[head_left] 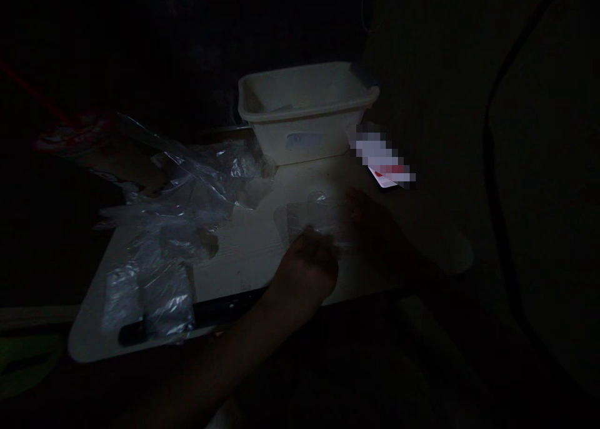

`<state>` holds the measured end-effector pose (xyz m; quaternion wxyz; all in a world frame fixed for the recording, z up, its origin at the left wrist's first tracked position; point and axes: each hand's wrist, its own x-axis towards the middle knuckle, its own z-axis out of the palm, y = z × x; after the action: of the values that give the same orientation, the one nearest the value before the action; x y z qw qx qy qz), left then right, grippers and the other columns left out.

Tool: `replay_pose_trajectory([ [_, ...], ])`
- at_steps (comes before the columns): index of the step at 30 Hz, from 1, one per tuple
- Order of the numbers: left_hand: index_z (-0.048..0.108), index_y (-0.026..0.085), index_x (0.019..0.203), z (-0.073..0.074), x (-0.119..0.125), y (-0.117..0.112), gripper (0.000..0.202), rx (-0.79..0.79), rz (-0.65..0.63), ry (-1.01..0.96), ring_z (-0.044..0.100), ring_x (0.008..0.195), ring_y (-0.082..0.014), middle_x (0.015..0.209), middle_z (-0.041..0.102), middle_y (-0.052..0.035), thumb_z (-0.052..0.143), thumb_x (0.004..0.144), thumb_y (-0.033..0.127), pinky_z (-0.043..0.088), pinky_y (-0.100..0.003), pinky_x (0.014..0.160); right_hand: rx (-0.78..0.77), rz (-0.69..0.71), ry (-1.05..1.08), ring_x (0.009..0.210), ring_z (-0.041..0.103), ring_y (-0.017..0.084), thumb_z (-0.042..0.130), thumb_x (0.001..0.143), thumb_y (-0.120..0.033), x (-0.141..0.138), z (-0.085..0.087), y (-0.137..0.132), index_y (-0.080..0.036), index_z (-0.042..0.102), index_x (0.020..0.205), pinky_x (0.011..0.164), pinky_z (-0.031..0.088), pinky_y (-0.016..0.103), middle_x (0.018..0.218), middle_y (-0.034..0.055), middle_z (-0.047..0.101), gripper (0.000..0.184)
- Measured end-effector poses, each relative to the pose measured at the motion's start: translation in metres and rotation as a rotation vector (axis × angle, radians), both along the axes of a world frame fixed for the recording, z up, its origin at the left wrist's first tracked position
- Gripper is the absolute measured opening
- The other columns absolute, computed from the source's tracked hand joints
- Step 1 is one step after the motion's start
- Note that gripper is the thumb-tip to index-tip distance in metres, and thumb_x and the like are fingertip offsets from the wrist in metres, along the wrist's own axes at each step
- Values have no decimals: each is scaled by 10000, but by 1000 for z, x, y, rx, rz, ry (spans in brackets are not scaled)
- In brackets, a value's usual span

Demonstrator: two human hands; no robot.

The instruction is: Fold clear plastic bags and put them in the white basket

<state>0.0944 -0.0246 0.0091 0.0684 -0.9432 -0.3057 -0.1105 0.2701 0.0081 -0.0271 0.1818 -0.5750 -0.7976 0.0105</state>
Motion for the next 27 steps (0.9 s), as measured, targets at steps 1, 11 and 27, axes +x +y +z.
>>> replay_pose_trajectory([
  [1,585,113,858,-2,-3,0,174,14,-13,1,527,906,-177,936,605,-79,439,763,104,335,-368,895,-5,-10,17,1182,280,183,183,839,-353,0,1,-1,-105,333,1209,944,286,366,1273,108,345,471],
  [11,533,134,1002,10,-63,8,256,-112,64,-11,476,974,-191,1029,567,-73,394,790,174,352,-365,849,-22,-89,138,1028,459,233,311,798,-363,8,10,-4,-153,437,1123,814,406,414,1116,109,503,407],
  [27,583,98,860,3,-51,24,189,32,-150,24,531,842,-181,850,624,-70,411,786,120,406,-305,747,-144,-178,330,922,514,226,381,760,-285,0,18,-2,-152,529,996,753,425,402,1002,104,561,309],
])
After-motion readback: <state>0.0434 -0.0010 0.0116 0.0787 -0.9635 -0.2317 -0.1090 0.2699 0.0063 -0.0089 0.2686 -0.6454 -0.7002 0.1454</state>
